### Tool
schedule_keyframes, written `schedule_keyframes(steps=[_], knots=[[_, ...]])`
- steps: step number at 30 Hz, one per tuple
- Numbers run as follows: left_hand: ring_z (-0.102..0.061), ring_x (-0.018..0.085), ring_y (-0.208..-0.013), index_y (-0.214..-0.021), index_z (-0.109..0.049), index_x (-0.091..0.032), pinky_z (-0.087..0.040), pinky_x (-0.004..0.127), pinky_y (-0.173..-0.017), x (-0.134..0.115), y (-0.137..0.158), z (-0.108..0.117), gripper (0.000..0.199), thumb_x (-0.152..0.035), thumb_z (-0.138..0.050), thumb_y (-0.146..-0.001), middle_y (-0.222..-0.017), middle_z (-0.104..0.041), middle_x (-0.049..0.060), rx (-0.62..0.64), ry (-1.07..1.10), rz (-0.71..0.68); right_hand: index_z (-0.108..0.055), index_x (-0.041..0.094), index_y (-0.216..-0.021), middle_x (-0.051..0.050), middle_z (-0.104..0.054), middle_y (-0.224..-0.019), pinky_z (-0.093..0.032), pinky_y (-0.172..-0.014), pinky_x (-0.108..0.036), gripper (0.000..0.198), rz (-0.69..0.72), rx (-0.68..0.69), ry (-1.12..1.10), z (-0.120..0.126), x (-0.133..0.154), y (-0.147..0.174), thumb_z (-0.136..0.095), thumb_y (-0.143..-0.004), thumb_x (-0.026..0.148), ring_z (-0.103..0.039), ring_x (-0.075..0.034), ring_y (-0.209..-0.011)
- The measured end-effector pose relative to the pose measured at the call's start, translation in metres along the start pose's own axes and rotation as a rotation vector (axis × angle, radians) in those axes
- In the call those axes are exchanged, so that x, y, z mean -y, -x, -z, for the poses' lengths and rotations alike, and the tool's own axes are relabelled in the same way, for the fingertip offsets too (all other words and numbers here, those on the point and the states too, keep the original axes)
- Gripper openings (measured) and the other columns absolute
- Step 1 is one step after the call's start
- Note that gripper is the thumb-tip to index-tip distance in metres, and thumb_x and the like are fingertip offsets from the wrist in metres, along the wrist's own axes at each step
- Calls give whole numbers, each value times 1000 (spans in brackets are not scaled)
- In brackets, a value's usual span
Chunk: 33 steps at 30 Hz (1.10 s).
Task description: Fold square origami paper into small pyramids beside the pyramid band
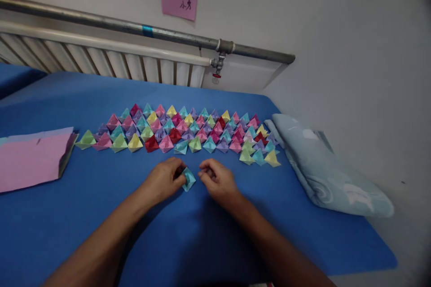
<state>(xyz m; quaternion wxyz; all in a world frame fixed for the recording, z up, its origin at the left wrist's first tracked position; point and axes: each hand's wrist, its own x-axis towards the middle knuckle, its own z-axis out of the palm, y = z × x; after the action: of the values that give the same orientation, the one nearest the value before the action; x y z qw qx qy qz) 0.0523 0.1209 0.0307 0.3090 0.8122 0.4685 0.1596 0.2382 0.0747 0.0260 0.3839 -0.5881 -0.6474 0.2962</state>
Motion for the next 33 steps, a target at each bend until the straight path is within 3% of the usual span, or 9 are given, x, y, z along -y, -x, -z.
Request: schedule_keyframes(steps=[2,5,10,15,19,22,25,28,33], knots=[[-57,15,-66,-96,-65,-19,-43,26,-62,3,0,5,24,-19,-51,-76,-82,-63,2,-6,45,-2,-58,21,-81,3,-55,-72,-38,-53,-20,5,43,-21,5,4,2,6,-55,-81,17,-46,-9,-54],[-61,18,-82,-105,-66,-19,-48,30,-73,3,0,8,34,-17,-48,-76,-98,-66,5,-64,136,-41,-61,21,-85,2,-56,-75,-40,-57,-21,4,169,69,51,3,7,14,-59,-82,19,-48,-9,-56],[-58,23,-109,-104,-67,-22,-43,38,-99,-6,0,7,31,-21,-48,-79,-111,-69,5,-81,258,-173,-65,22,-96,-1,-60,-80,-44,-68,-25,12,310,217,272,-7,11,18,-61,-85,21,-57,-15,-71],[-62,18,-79,-90,-67,-20,-48,30,-73,-8,2,13,24,-28,-46,-82,-84,-69,2,22,278,-92,-65,22,-92,-3,-61,-92,-46,-75,-24,20,337,261,317,2,7,15,-49,-86,11,-60,-14,-82],[-51,14,-55,-74,-63,-19,-39,27,-56,-4,2,16,26,-35,-44,-83,-59,-57,-2,37,223,-7,-63,21,-91,-6,-61,-101,-47,-81,-27,25,363,238,310,14,5,11,-44,-84,6,-60,-16,-91],[-56,16,-65,-84,-66,-18,-42,28,-62,-2,0,14,26,-35,-46,-82,-72,-63,1,-35,212,-2,-61,20,-96,-7,-61,-100,-47,-85,-29,24,383,98,207,15,5,9,-42,-87,9,-59,-17,-94],[-63,19,-87,-100,-67,-19,-47,31,-77,-1,-1,11,30,-31,-46,-83,-96,-69,5,-50,279,-65,-59,20,-100,-4,-61,-88,-47,-72,-27,14,257,0,163,11,7,12,-53,-87,20,-58,-15,-73],[-64,19,-90,-97,-68,-20,-47,30,-80,-2,0,9,28,-24,-46,-81,-96,-71,4,69,317,-129,-58,19,-104,0,-61,-82,-43,-61,-25,26,136,106,221,6,10,17,-66,-79,24,-52,-12,-60],[-59,15,-70,-95,-67,-20,-44,26,-65,-3,3,9,25,-20,-50,-77,-83,-67,1,214,257,-115,-58,21,-108,0,-65,-87,-38,-61,-24,33,92,190,322,2,12,17,-64,-76,17,-53,-12,-62]])
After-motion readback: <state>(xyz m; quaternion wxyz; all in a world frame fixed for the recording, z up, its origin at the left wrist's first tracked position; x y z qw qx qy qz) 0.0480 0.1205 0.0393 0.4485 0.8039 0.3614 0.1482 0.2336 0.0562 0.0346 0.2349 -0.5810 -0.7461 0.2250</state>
